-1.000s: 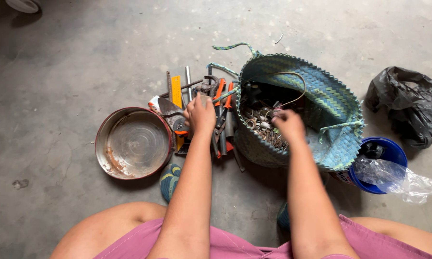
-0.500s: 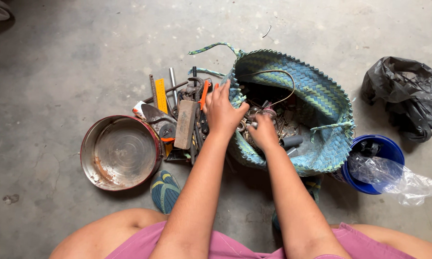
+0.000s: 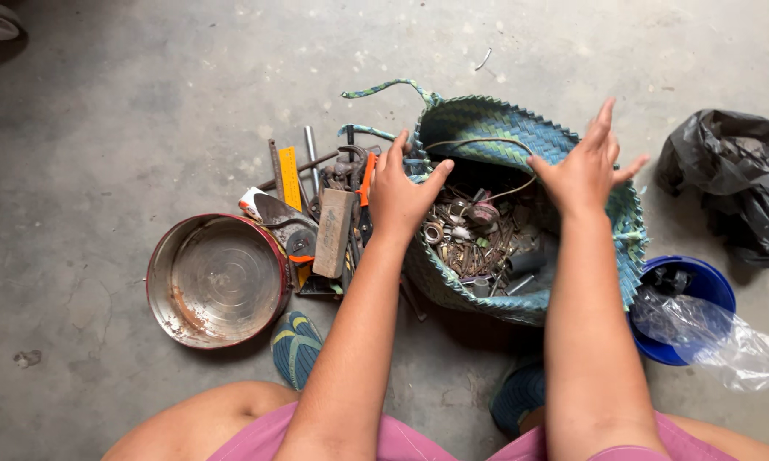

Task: The person sits on the floor and sorts various tools from a woven basket onto the floor. They handle hammers, pliers, a ruler, and other metal tools one by one, placing them in a pile beside the basket.

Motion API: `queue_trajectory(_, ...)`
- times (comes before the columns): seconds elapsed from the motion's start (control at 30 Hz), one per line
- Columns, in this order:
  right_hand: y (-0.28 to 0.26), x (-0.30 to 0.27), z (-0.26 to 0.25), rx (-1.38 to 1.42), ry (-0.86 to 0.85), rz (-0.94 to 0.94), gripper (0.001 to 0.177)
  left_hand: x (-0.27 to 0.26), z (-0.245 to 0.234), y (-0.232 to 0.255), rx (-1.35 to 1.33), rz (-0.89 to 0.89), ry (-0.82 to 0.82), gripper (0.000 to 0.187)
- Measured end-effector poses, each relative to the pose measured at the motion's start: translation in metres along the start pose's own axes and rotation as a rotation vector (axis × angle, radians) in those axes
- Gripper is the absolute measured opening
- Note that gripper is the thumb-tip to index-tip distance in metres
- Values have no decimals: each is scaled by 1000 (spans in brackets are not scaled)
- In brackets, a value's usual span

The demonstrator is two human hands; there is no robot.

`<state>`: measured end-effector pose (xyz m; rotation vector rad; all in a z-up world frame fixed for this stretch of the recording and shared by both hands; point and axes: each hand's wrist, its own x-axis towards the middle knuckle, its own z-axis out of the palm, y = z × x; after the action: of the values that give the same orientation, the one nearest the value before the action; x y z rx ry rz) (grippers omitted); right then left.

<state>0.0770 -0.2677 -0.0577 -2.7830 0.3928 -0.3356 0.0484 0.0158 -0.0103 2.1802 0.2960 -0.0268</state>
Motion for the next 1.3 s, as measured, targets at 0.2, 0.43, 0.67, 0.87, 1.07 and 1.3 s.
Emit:
queue_trajectory(0.2,-23,-10,-17,-16,-231,-10,62,11,-14,-4,175,-59,-3,83)
queue_trajectory(0.43,-96,-42,-87,424,63,-184,63,0,-49,36,154,26,147,102)
queue_trajectory(0.67,-120,-82,-186,686,178,-340,59,-30,-134,95,297,237,-170,36)
queue_trajectory(0.87,-101,-84,-224,766,361,-456,57,-48,-160,112,-53,631,-237,15)
queue_trajectory(1.07,-108,-72,-193,662,-55,-165,58,-45,-130,95,151,415,-313,22)
queue_trajectory(1.3,-105,-56,-189,473,126,-307,25,-35,-93,83,93,411,-121,20)
